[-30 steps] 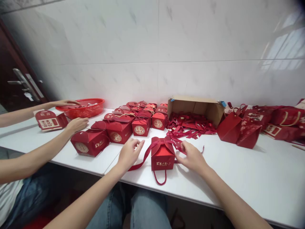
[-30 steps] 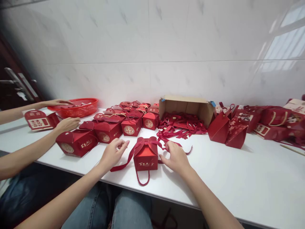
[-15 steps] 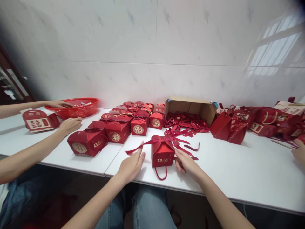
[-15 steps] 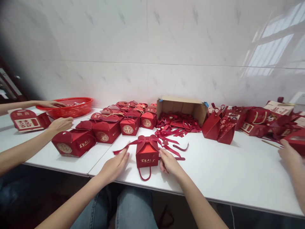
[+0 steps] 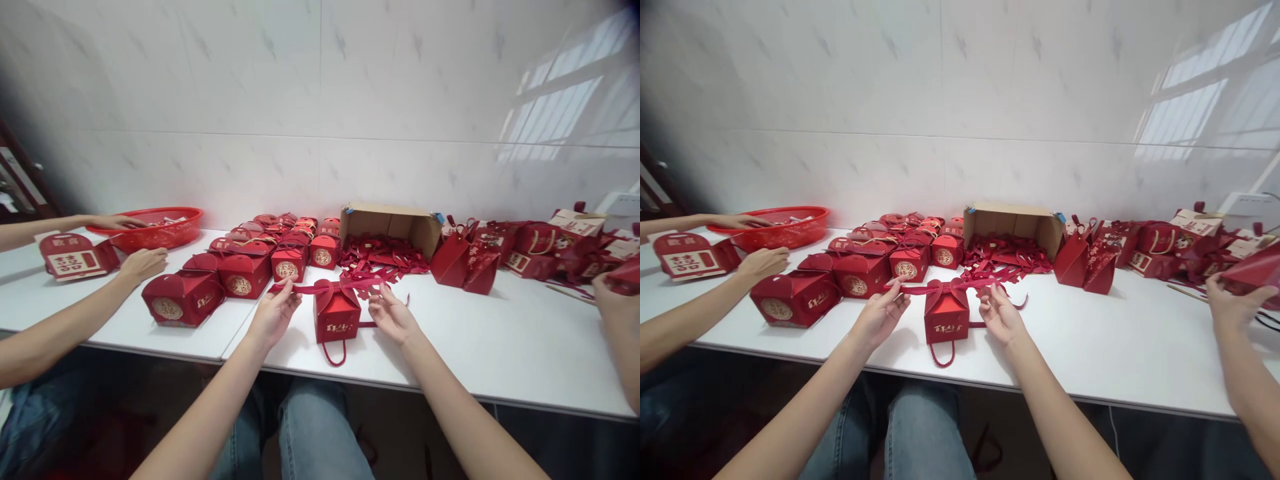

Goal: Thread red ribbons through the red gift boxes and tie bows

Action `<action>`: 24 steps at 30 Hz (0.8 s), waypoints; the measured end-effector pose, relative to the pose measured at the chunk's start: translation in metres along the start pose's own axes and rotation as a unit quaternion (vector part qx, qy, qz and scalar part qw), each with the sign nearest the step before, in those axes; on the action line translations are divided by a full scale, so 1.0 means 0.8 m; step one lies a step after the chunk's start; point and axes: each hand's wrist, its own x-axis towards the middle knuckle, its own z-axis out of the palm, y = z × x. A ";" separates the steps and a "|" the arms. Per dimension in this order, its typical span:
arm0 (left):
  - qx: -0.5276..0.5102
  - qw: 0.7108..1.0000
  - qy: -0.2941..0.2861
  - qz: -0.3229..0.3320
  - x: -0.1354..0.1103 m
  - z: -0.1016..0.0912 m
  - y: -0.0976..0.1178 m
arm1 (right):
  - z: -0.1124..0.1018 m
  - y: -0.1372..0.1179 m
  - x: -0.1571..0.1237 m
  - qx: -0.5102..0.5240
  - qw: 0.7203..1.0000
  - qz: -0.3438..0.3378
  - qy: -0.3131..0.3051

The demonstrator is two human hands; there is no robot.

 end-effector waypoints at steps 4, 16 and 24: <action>0.058 0.996 0.056 0.045 0.015 0.012 0.018 | 0.012 -0.020 0.001 0.008 0.999 -0.023 0.026; 0.313 0.948 0.048 0.033 0.017 0.027 0.105 | 0.038 -0.063 -0.010 -0.142 0.974 -0.169 0.055; 0.463 0.873 0.027 0.152 0.037 0.066 0.150 | 0.085 -0.096 -0.009 -0.318 0.899 -0.301 0.029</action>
